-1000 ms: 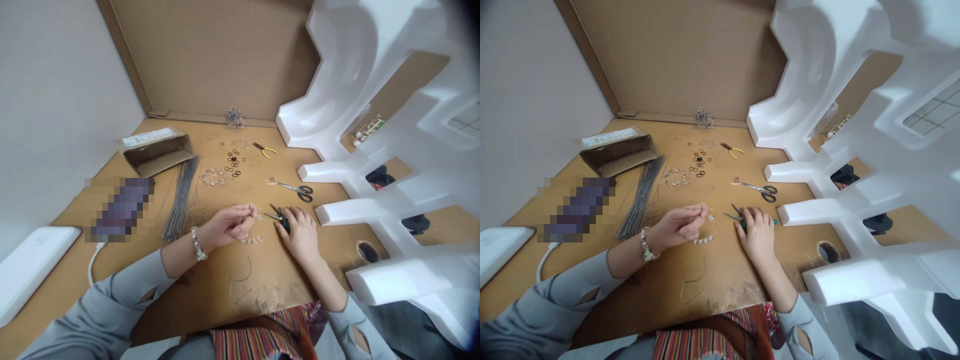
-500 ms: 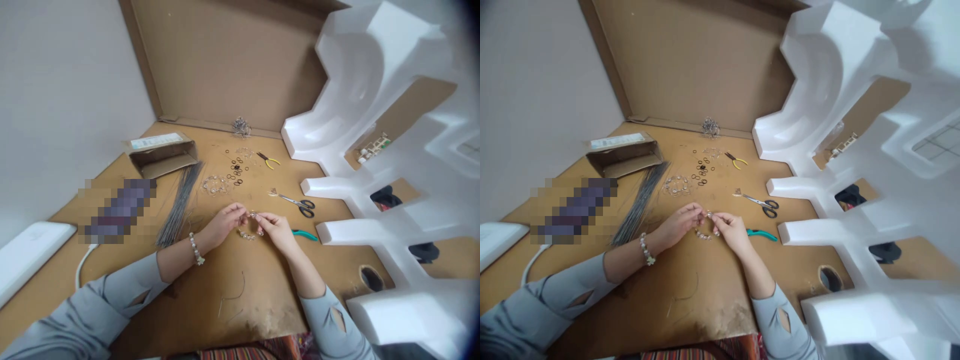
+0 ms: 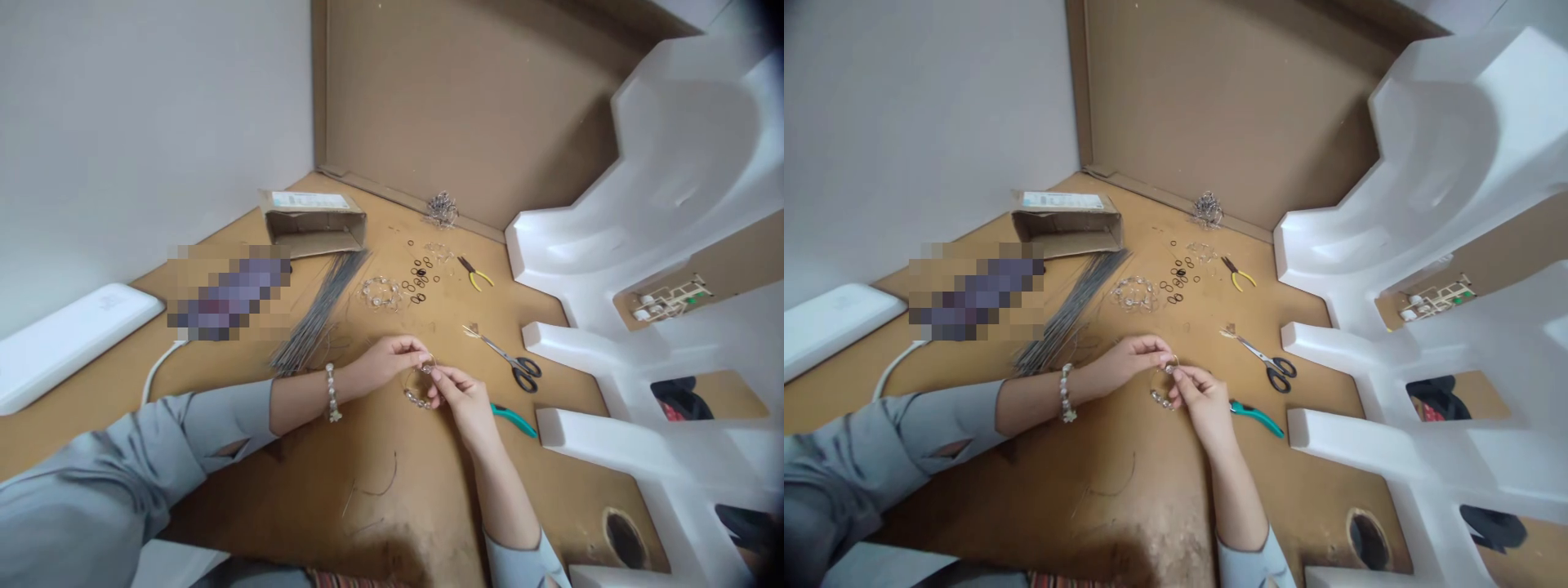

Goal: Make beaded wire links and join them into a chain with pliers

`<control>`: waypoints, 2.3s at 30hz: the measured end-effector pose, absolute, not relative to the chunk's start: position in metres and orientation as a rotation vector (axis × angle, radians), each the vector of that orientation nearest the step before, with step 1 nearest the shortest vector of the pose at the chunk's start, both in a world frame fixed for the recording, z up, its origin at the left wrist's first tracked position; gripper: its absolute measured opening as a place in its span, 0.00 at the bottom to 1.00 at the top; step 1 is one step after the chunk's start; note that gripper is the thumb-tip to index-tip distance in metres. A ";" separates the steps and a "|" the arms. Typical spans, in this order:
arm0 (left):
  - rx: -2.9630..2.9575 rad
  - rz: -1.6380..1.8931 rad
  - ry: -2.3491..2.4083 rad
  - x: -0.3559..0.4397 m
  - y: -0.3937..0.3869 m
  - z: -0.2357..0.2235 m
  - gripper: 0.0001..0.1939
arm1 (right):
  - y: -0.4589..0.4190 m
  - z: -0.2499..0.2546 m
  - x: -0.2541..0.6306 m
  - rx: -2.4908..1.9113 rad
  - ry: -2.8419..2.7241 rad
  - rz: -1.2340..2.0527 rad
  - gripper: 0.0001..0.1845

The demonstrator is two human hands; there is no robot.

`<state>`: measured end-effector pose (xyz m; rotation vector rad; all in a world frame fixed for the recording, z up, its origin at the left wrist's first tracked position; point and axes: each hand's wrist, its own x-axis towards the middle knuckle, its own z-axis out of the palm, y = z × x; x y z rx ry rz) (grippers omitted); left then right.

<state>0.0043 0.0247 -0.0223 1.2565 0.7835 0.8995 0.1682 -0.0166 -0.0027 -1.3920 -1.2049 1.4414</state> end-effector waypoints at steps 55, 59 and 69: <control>1.067 0.891 0.736 0.007 0.019 -0.020 0.14 | -0.019 -0.003 0.177 -1.372 -1.193 1.400 0.17; 0.788 0.955 0.643 0.007 0.022 -0.019 0.12 | -0.021 -0.003 0.175 -1.413 -1.231 1.411 0.18; 0.816 0.938 0.672 0.006 0.022 -0.016 0.12 | -0.024 -0.006 0.170 -1.501 -1.361 1.466 0.13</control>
